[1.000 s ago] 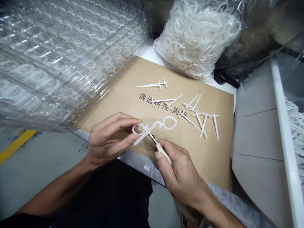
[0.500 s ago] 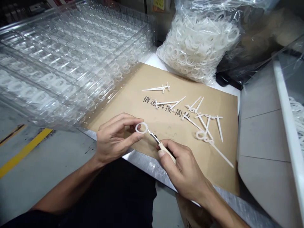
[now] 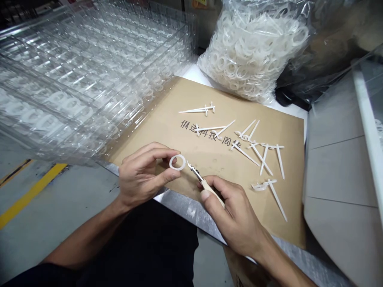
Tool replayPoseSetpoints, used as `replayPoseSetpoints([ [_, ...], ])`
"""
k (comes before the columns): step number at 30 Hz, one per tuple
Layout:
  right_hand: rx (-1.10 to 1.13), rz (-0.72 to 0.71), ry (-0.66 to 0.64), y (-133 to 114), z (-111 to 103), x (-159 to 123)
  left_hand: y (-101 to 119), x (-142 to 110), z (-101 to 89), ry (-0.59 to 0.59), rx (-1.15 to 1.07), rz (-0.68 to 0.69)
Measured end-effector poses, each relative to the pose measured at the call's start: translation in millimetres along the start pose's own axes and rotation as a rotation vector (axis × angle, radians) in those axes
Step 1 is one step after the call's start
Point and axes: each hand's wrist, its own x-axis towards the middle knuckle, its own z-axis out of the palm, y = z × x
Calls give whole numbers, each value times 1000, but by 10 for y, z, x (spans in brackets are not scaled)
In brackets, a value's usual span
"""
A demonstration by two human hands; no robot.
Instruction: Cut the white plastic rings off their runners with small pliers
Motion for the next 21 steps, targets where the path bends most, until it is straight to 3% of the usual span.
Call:
replayPoseSetpoints([
  [21, 12, 7, -14, 6, 3, 19, 13, 21, 1, -18, -23, 8],
])
